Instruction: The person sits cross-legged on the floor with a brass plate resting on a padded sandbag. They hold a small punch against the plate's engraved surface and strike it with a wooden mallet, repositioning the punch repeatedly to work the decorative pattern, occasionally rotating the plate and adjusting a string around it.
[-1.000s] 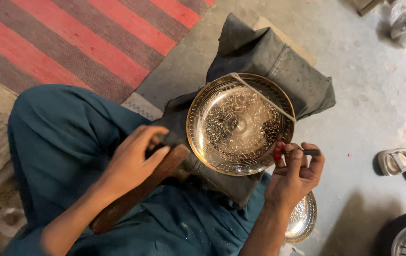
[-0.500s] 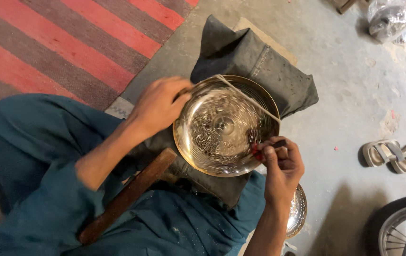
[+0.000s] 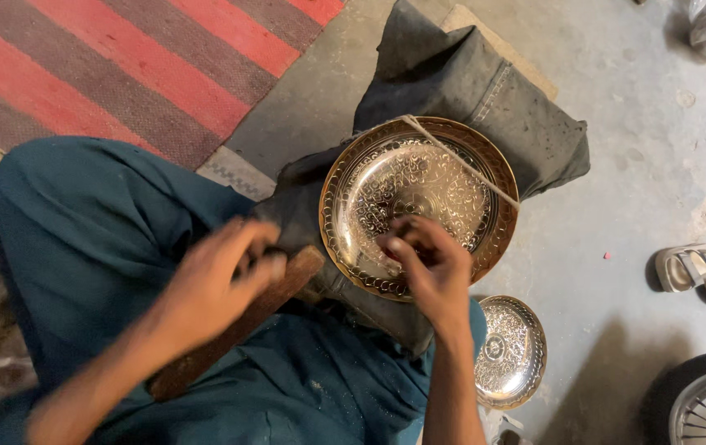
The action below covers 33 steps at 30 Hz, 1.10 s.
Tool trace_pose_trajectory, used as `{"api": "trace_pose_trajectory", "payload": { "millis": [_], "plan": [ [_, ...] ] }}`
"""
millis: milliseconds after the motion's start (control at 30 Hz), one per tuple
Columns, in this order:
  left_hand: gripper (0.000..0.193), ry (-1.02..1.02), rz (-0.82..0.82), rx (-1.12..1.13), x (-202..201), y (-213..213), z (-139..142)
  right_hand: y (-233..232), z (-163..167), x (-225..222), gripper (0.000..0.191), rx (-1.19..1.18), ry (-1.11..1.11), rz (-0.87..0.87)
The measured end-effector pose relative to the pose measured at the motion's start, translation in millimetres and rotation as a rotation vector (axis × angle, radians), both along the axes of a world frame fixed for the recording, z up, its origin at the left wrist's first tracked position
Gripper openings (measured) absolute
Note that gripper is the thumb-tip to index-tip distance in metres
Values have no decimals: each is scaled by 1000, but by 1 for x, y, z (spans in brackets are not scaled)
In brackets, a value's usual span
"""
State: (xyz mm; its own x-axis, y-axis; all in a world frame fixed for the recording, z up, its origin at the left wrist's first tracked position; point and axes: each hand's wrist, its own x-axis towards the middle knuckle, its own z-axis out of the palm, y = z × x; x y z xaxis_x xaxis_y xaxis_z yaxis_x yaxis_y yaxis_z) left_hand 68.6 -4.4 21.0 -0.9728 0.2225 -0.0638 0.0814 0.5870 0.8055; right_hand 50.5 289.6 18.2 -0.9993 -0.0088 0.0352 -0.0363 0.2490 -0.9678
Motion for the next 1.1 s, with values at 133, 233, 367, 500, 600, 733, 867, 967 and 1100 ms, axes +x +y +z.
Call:
{"api": "trace_pose_trajectory", "payload": {
  "millis": [133,233,367,500,600,733,867,967,1100],
  "plan": [
    [73,-249,-34,93,60,-16,-24,-17,-5,-10,27,89,13,16],
    [74,-415,62,19,70,-18,-33,-22,-5,-13,28,104,68,69],
    [74,-337,88,194,55,-17,-24,-23,-3,-12,30,193,94,85],
    [65,-24,-42,150,17,-10,-8,-25,-2,-12,32,280,95,51],
    [68,104,-111,-28,-8,-8,6,-25,-2,-14,32,270,155,73],
    [80,-44,-115,-93,-23,-6,25,-25,-5,-14,32,243,97,61],
    [89,260,-187,-384,-31,-6,32,-23,-6,-15,27,305,127,73],
    [80,494,-170,-512,-35,-11,29,-21,-5,-16,27,338,158,125],
    [83,551,-145,-155,-30,-11,22,-21,-4,-17,33,259,88,147]
  ]
}}
